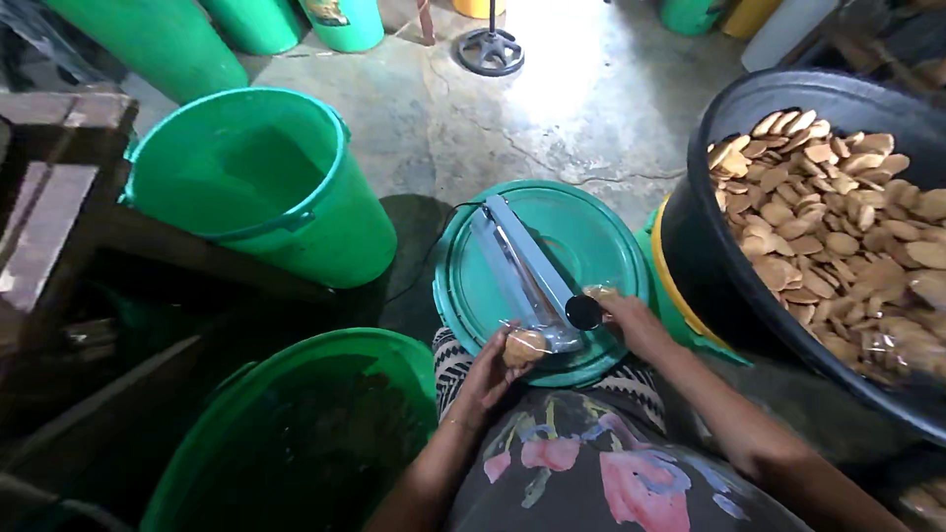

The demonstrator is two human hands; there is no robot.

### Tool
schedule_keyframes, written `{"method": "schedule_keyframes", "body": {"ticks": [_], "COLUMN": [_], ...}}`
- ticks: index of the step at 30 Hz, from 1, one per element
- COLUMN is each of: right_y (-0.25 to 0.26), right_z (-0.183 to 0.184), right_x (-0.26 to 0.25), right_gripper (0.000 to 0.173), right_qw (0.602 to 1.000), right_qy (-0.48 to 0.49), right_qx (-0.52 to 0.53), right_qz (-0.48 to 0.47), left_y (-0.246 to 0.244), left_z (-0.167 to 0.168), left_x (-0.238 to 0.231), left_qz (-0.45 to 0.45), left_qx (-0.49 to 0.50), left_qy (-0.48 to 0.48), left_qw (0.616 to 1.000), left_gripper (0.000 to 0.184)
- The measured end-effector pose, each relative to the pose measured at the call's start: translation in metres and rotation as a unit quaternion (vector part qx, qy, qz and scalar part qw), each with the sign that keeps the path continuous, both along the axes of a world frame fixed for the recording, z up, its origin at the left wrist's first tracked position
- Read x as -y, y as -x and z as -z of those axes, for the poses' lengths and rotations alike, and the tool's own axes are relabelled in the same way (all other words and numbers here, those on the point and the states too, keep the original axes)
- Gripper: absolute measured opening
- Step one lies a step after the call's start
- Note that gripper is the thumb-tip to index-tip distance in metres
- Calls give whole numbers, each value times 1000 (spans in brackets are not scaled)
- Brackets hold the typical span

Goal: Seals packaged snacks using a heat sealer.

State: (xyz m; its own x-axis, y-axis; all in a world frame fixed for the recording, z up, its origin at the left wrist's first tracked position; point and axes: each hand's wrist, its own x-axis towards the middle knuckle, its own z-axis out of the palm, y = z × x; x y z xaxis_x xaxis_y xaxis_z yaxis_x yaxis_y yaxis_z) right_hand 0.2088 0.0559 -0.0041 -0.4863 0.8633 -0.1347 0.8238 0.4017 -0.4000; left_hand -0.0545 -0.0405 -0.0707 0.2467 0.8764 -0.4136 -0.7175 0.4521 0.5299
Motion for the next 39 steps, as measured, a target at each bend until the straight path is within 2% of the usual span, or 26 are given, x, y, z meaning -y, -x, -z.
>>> {"method": "schedule_keyframes", "body": {"ticks": [2,4,6,8,10,11,13,15,17,20,22,23,24,25,27,29,31,32,34,36,37,39], "right_y": [3,11,19,28,37,41,46,49,60,71,74,70,67,70,84,91,79,75,82,99,104,102], "right_z": [-5,-22,-27,-20,-12,-10,-10,-9,-9,-2,24,52,91,106,31,-25,-56,-66,-77,-68,-57,-30], "right_x": [12,38,62,74,74,71,61,52,48,38,21,13,2,-10,-26,-42,-46,-43,-26,-10,-3,10], "right_gripper": [27,44,59,50,26,22,27,26,23,45,47,51,53,55,50,40,52,61,80,86,84,69], "right_qw": [999,983,941,900,871,858,841,844,855,910,922,935,944,944,961,941,942,956,975,980,984,999], "right_qy": [28,125,256,316,322,320,324,313,253,100,106,91,7,-62,70,177,237,243,218,180,153,35], "right_qx": [-16,-82,-164,-229,-269,-285,-302,-306,-306,-308,-310,-302,-310,-312,-224,-222,-213,-162,-27,77,88,32], "right_qz": [33,102,148,192,255,284,310,312,335,259,207,162,111,87,144,186,102,39,-34,-20,-3,17], "left_y": [-1,-2,-6,-9,-13,-15,-16,-18,-19,-20,-15,-12,-9,-6,-2,3,10,13,15,16,16,21], "left_z": [-9,-17,-25,-28,-23,-22,-22,-25,-29,-29,-21,-15,-8,-5,-10,-19,-22,-23,-29,-33,-33,-34], "left_x": [-1,6,15,21,23,23,20,16,13,2,-11,-17,-23,-28,-36,-41,-48,-51,-57,-61,-61,-62], "left_qz": [-5,-5,19,74,121,126,116,89,59,-3,-39,-51,-58,-61,-67,-75,-77,-75,-67,-48,-38,-18], "left_qx": [-21,-24,-43,-80,-99,-100,-97,-101,-108,-111,-112,-108,-96,-87,-85,-77,-70,-71,-79,-93,-91,-77], "left_qy": [33,60,75,59,34,33,24,18,27,41,44,49,59,70,87,77,54,48,46,50,54,63], "left_qw": [999,998,996,992,987,987,988,991,992,993,992,992,992,992,990,991,993,994,993,993,994,995], "left_gripper": [42,43,44,46,47,47,48,49,49,50,50,49,49,49,48,49,51,51,51,52,54,56]}}
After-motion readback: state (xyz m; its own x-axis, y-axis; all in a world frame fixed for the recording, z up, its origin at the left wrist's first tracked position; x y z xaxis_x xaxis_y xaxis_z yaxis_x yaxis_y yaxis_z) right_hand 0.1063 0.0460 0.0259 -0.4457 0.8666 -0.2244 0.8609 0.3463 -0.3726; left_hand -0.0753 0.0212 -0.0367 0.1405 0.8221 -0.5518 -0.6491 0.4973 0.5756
